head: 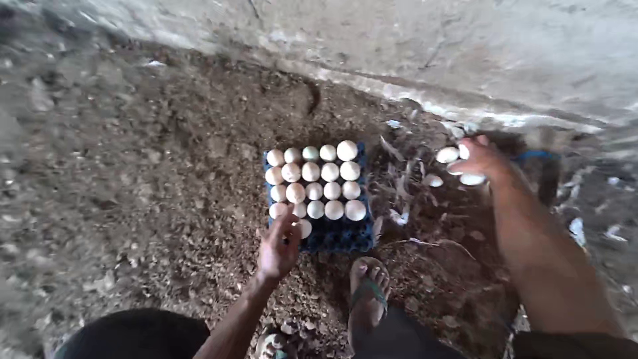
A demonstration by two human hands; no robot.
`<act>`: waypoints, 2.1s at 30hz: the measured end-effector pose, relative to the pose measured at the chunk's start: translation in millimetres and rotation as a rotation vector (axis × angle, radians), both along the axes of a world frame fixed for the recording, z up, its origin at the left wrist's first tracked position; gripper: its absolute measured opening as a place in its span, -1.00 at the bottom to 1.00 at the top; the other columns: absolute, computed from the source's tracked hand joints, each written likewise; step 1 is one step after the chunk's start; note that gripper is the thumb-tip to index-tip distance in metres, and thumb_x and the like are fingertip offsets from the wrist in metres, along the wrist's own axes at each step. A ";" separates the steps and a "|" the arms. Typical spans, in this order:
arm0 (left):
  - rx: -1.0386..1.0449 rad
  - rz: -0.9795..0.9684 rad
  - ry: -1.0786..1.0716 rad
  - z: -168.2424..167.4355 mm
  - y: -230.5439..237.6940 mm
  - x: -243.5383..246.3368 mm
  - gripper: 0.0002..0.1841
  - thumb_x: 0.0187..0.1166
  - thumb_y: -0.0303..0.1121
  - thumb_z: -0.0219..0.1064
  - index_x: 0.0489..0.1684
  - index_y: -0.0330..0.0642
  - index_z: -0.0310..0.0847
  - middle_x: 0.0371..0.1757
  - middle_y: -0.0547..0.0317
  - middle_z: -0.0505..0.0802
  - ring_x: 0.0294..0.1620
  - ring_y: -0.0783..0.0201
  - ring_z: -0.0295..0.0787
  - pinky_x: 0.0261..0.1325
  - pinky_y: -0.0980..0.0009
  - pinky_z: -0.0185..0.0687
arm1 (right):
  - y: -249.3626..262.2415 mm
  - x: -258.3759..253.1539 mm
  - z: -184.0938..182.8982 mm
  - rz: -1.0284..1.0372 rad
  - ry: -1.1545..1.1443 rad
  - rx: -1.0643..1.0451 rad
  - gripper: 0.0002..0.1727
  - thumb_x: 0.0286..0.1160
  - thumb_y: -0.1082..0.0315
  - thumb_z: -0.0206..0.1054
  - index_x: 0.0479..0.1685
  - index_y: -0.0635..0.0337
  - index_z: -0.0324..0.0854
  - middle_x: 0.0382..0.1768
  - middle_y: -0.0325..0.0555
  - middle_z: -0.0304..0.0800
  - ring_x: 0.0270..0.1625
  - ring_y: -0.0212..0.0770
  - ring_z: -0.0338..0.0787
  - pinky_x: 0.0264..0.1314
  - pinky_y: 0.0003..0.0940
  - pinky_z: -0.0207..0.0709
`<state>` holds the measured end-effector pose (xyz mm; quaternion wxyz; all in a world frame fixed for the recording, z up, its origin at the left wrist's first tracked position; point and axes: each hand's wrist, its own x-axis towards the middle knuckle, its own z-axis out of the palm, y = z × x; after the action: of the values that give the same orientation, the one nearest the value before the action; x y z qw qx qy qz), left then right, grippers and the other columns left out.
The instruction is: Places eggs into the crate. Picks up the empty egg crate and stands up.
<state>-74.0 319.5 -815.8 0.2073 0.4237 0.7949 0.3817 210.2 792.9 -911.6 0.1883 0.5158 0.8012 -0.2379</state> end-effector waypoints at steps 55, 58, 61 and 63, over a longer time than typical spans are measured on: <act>-0.405 -0.040 -0.603 11.2 -11.4 49.0 -0.47 0.79 -0.26 0.12 0.72 -0.21 0.30 0.52 -0.14 0.63 0.17 0.18 0.79 0.25 0.26 0.70 | -348.4 -102.7 27.4 -0.103 0.875 0.384 -0.69 0.47 0.20 0.46 -0.28 0.35 0.72 -0.08 0.22 0.69 0.06 0.16 0.71 0.15 -0.02 0.65; -0.372 -0.039 -0.548 12.3 -8.1 52.5 -0.50 0.76 -0.28 0.14 0.67 -0.22 0.37 0.42 -0.13 0.69 0.10 0.19 0.81 0.18 0.27 0.72 | -351.9 -110.8 4.5 -0.044 0.856 0.487 -0.70 0.58 0.18 0.33 -0.22 0.28 0.75 -0.09 0.22 0.72 0.09 0.24 0.69 0.21 0.14 0.58; -0.349 -0.049 -0.501 14.1 -6.1 54.6 -0.52 0.75 -0.29 0.14 0.62 -0.25 0.40 0.31 -0.12 0.75 0.05 0.19 0.83 0.14 0.25 0.75 | -356.8 -118.0 3.7 -0.048 0.749 0.575 -0.69 0.58 0.14 0.27 -0.17 0.25 0.73 -0.02 0.26 0.72 0.14 0.33 0.67 0.23 0.30 0.47; -0.318 -0.072 -0.476 11.9 -4.7 56.5 -0.51 0.73 -0.29 0.14 0.59 -0.29 0.41 0.22 -0.08 0.78 -0.01 0.21 0.82 0.08 0.24 0.77 | -356.1 -115.1 9.2 -0.048 0.730 0.547 -0.64 0.58 0.11 0.24 -0.07 0.26 0.70 0.07 0.31 0.70 0.19 0.37 0.65 0.22 0.33 0.46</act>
<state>-17.5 314.8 -803.9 0.4652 0.3125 0.7582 0.3334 95.1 436.8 -902.3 -0.2551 0.4473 0.8363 -0.1882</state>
